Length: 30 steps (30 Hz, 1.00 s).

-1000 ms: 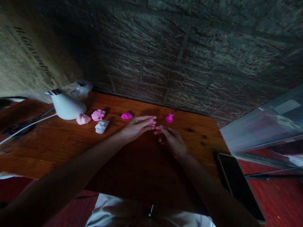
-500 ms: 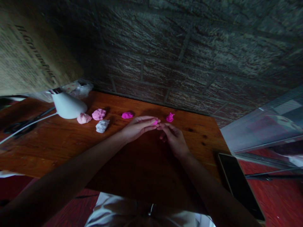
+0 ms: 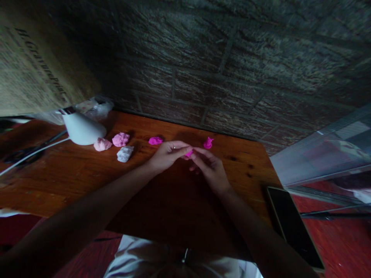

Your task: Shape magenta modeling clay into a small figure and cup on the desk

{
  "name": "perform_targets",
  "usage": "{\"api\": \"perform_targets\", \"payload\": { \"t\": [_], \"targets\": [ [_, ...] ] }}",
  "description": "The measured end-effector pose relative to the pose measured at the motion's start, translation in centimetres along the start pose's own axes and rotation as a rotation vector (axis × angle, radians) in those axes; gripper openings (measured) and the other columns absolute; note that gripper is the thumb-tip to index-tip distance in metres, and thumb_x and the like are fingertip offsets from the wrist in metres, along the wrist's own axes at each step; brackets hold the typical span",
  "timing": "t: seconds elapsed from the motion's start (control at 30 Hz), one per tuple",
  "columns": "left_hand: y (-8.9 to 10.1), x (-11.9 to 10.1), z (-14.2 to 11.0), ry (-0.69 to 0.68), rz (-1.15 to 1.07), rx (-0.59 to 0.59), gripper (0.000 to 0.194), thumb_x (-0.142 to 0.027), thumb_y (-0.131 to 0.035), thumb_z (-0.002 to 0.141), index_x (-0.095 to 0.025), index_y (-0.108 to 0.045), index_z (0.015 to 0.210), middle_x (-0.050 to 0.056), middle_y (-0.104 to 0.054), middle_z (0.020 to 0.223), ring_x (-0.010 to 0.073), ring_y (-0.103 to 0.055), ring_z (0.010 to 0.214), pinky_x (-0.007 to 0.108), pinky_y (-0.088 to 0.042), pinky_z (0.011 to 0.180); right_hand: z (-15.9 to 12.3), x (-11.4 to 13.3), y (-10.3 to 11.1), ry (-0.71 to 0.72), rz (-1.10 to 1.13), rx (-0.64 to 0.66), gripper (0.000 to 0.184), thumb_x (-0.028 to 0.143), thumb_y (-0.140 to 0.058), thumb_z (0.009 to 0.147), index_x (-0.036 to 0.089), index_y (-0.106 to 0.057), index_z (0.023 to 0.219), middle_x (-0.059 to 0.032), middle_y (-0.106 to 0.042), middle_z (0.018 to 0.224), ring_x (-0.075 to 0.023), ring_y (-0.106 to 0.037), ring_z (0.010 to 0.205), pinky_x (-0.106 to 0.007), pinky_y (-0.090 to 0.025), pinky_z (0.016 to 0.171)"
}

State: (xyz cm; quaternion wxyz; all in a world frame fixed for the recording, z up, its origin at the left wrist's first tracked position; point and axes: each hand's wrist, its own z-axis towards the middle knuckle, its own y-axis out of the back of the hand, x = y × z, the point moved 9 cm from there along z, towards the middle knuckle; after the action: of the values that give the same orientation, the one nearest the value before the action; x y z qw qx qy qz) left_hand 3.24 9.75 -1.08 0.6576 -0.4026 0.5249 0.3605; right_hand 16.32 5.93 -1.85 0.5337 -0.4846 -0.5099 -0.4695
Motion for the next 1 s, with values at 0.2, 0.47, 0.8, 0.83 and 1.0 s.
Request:
{"api": "perform_targets", "payload": {
  "t": [0.2,0.47,0.8,0.83,1.0],
  "targets": [
    [-0.9,0.7,0.0,-0.007,0.058,0.075,0.032,-0.042,-0.073,0.089,-0.014,-0.076,0.103,0.007,-0.077,0.099,0.0177,-0.069,0.089,0.031,-0.054,0.085,0.3,-0.6,0.3,-0.021,0.022,-0.008,0.042,0.047,-0.082,0.076,0.024,-0.075,0.111,-0.0035,-0.08,0.096,-0.0149,-0.074,0.064,-0.024,-0.052,0.053],
    [-0.8,-0.3,-0.1,-0.101,0.097,0.088,0.032,-0.034,-0.072,0.091,-0.014,-0.073,0.115,0.011,-0.076,0.116,0.0209,-0.07,0.106,0.036,-0.055,0.097,0.7,-0.4,1.5,-0.001,-0.015,-0.049,0.056,0.05,-0.08,0.079,0.024,-0.07,0.128,-0.0076,-0.081,0.098,-0.0169,-0.074,0.068,-0.026,-0.052,0.055],
    [-0.2,1.6,0.4,0.026,0.079,0.072,0.039,-0.045,-0.077,0.085,-0.012,-0.073,0.106,0.008,-0.078,0.098,0.0172,-0.073,0.085,0.032,-0.06,0.081,0.4,0.5,0.5,0.07,-0.044,0.005,0.023,0.043,-0.081,0.078,0.025,-0.082,0.092,-0.0018,-0.081,0.092,-0.0182,-0.071,0.082,-0.033,-0.056,0.077],
    [-0.4,1.6,0.4,0.033,0.08,0.089,0.038,-0.046,-0.076,0.085,-0.012,-0.074,0.1,0.007,-0.077,0.093,0.0164,-0.072,0.082,0.031,-0.06,0.08,0.4,0.6,0.6,0.072,-0.047,0.005,0.024,0.044,-0.081,0.078,0.024,-0.082,0.091,-0.0021,-0.08,0.089,-0.0176,-0.07,0.08,-0.032,-0.056,0.075],
    [-1.8,1.7,-0.2,0.092,0.066,0.211,0.044,-0.054,-0.07,0.089,-0.011,-0.075,0.092,0.008,-0.077,0.083,0.0161,-0.073,0.077,0.027,-0.058,0.072,0.5,0.7,1.2,0.081,0.002,-0.044,0.025,0.043,-0.084,0.074,0.023,-0.081,0.088,-0.0018,-0.078,0.081,-0.0144,-0.064,0.066,-0.03,-0.053,0.062]
  ]
}}
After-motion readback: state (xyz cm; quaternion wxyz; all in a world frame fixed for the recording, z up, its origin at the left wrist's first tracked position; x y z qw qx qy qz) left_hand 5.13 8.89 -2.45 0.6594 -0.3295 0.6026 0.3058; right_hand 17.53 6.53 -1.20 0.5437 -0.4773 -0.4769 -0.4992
